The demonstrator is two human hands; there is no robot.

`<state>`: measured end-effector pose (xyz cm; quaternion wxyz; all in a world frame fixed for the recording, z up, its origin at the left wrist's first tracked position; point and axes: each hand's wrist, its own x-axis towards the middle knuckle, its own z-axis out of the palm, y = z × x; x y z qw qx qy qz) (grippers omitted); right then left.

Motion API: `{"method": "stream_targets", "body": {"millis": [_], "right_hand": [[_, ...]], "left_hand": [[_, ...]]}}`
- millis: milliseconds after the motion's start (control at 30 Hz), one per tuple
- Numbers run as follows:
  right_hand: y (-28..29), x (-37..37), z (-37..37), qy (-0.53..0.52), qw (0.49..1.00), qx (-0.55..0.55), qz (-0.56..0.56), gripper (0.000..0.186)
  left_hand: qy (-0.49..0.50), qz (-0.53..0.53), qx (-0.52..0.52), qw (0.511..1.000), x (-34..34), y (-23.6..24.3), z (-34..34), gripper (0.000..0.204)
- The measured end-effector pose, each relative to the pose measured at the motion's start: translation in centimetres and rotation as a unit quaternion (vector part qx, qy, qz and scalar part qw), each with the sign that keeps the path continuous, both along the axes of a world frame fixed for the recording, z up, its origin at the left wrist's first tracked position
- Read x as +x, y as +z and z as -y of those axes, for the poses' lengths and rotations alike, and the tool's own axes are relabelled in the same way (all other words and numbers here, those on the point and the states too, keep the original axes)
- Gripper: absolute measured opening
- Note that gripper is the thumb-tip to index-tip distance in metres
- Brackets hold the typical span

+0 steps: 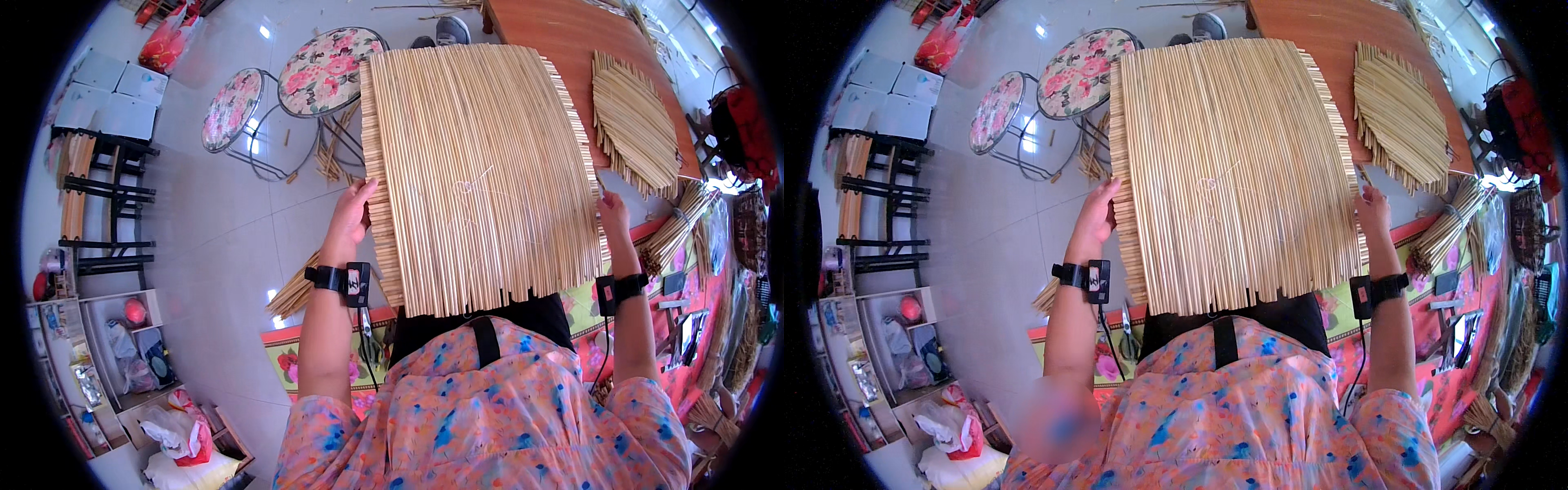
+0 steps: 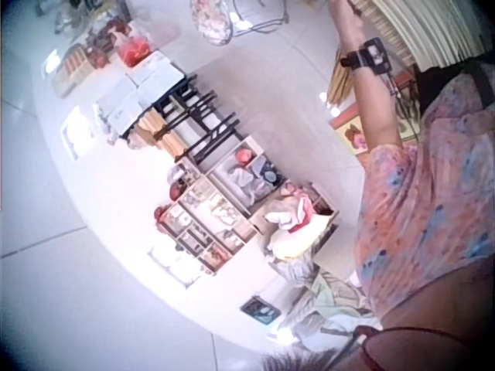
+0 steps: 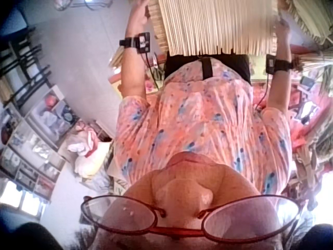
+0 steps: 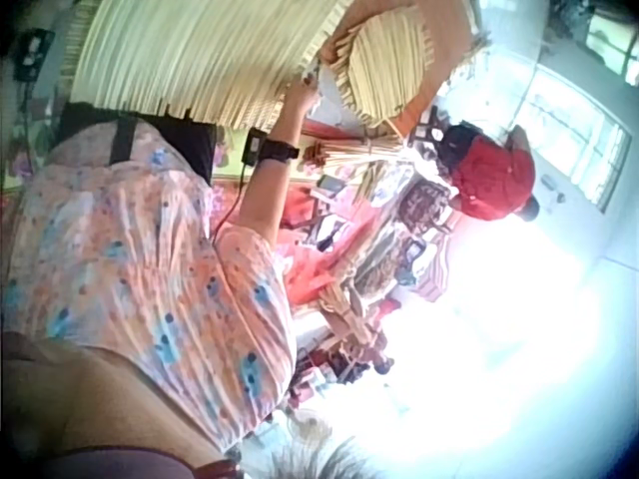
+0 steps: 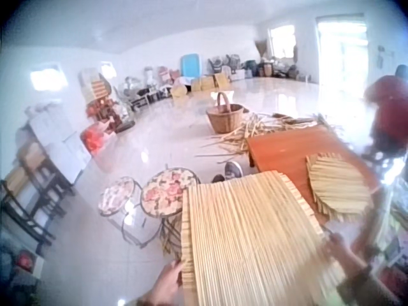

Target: The person weaves a straw mat by hand and using shears to trim fibers. The person threads string through the straw pieces, ties knots, and cuts the excess string to secure the mat's edges.

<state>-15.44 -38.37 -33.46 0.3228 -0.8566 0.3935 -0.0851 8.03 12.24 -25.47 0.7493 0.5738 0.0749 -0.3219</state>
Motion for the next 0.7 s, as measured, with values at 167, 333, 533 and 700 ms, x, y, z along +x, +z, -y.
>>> {"method": "stream_targets", "body": {"millis": [167,333,533,700], "right_hand": [[-0.6,-1.6,0.1,-0.06,0.99,0.128,0.026,0.04],[1.3,-1.6,-1.7,-0.03,0.995,0.093,-0.028,0.032],[3.9,-0.6,-4.6,-0.072,0.988,0.12,-0.066,0.041],[3.6,-1.6,-5.2,-0.056,0.99,0.121,-0.04,0.042]], "left_hand": [[-0.026,0.016,-0.01,0.999,0.6,-0.4,1.2,0.039],[-0.027,0.017,0.009,0.999,0.3,-0.3,1.8,0.038],[-0.016,0.024,0.03,0.999,0.1,1.0,2.5,0.035],[-0.032,0.057,0.068,0.996,0.2,1.6,2.1,0.032]]}}
